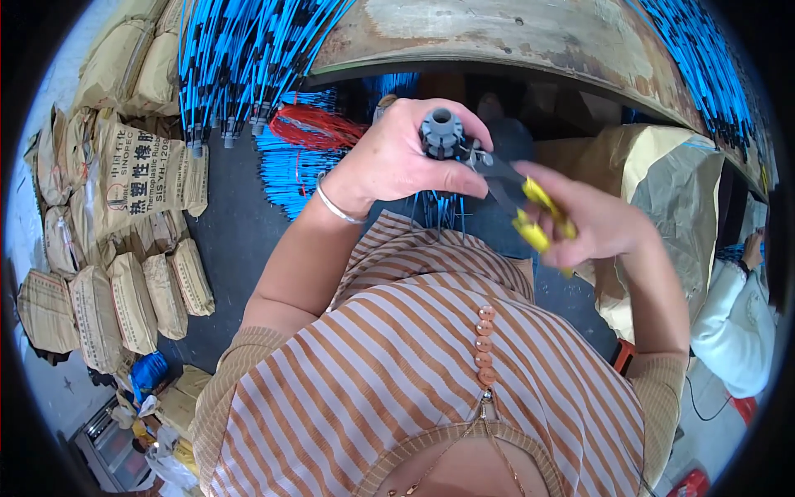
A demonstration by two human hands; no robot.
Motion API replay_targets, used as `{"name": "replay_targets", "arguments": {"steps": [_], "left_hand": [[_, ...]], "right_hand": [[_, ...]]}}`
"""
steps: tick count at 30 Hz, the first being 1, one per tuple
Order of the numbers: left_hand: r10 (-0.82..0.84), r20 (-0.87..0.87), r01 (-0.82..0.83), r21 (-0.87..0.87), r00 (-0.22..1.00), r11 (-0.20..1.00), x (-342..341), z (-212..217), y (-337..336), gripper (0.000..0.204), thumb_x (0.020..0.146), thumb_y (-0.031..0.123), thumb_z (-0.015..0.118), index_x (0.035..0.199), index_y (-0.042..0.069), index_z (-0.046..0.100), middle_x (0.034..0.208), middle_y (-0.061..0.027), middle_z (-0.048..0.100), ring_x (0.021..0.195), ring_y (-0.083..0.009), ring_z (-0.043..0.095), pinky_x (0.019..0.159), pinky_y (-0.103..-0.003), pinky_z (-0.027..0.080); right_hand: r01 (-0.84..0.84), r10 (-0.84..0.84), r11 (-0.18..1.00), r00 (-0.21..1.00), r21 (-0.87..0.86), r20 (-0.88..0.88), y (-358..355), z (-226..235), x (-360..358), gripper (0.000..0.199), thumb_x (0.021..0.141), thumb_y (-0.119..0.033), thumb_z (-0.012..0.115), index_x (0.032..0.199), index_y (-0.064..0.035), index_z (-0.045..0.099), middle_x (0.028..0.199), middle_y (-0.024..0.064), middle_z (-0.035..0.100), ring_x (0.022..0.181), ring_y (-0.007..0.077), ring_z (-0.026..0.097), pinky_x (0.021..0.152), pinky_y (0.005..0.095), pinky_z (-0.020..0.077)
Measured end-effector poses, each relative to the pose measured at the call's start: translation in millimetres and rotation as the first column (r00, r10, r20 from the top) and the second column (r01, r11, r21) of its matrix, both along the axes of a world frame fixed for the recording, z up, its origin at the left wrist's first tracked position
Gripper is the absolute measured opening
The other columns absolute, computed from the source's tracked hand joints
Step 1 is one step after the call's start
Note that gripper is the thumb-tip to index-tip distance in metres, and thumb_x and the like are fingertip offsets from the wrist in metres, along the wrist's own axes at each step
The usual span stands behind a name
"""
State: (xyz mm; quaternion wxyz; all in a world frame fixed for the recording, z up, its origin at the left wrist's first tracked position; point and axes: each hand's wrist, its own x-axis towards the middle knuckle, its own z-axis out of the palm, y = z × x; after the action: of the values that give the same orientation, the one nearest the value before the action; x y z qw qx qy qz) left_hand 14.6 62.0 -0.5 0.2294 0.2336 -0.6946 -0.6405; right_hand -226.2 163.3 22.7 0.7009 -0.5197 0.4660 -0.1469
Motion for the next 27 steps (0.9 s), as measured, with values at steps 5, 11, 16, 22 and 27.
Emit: {"name": "replay_targets", "arguments": {"steps": [5,11,16,22,27], "left_hand": [[0.092,-0.016,-0.092,-0.023,0.996,0.995,1.3,-3.2,5.0,0.036,0.059,0.009,0.083,0.089,0.003,0.065,0.078,-0.0011,0.063,0.071,-0.0075,0.056,0.068,-0.023,0.046],[-0.116,-0.058,0.118,0.030,0.992,0.993,-2.2,-1.9,-6.1,0.036,0.058,0.010,0.083,0.089,0.003,0.065,0.077,-0.0013,0.063,0.071,-0.0078,0.056,0.067,-0.023,0.046],[0.094,0.030,-0.093,-0.036,0.995,0.995,-2.6,2.6,4.4,0.036,0.057,0.009,0.082,0.089,0.002,0.065,0.077,-0.0016,0.063,0.071,-0.0086,0.057,0.067,-0.023,0.046],[-0.106,-0.021,0.105,-0.042,0.994,0.994,-6.9,4.2,1.5,0.037,0.053,0.000,0.079,0.087,-0.001,0.065,0.081,-0.0053,0.063,0.074,-0.0117,0.059,0.069,-0.024,0.046],[-0.083,0.008,0.083,-0.065,0.997,0.994,-6.8,5.2,4.3,0.035,0.055,0.000,0.080,0.086,0.000,0.064,0.079,-0.0045,0.063,0.075,-0.0113,0.059,0.070,-0.023,0.046]], "right_hand": [[-0.370,-0.346,0.424,0.778,-0.827,-0.525,5.2,11.3,-2.5,0.067,0.064,0.004,0.072,0.123,0.0024,0.041,0.086,0.0162,0.061,0.081,0.0238,0.064,0.064,0.0326,0.0528],[-0.104,0.029,0.919,0.980,0.379,0.198,7.3,-4.7,-7.4,0.058,0.065,0.001,0.072,0.116,0.0041,0.045,0.092,0.0142,0.061,0.080,0.0224,0.064,0.066,0.0325,0.0525],[-0.418,-0.341,0.408,0.755,-0.811,-0.561,2.4,20.3,2.1,0.064,0.064,-0.006,0.077,0.117,0.0051,0.044,0.077,0.0113,0.063,0.066,0.0226,0.065,0.063,0.0312,0.0532],[-0.078,0.078,0.904,0.997,0.421,0.016,9.3,0.7,-12.0,0.071,0.065,-0.010,0.078,0.123,0.0027,0.040,0.095,0.0119,0.059,0.085,0.0196,0.062,0.070,0.0305,0.0502],[-0.098,-0.010,0.932,0.955,0.350,0.295,14.8,-5.8,-21.1,0.075,0.069,-0.004,0.070,0.133,-0.0020,0.032,0.113,0.0133,0.052,0.103,0.0209,0.055,0.080,0.0315,0.0465]]}}
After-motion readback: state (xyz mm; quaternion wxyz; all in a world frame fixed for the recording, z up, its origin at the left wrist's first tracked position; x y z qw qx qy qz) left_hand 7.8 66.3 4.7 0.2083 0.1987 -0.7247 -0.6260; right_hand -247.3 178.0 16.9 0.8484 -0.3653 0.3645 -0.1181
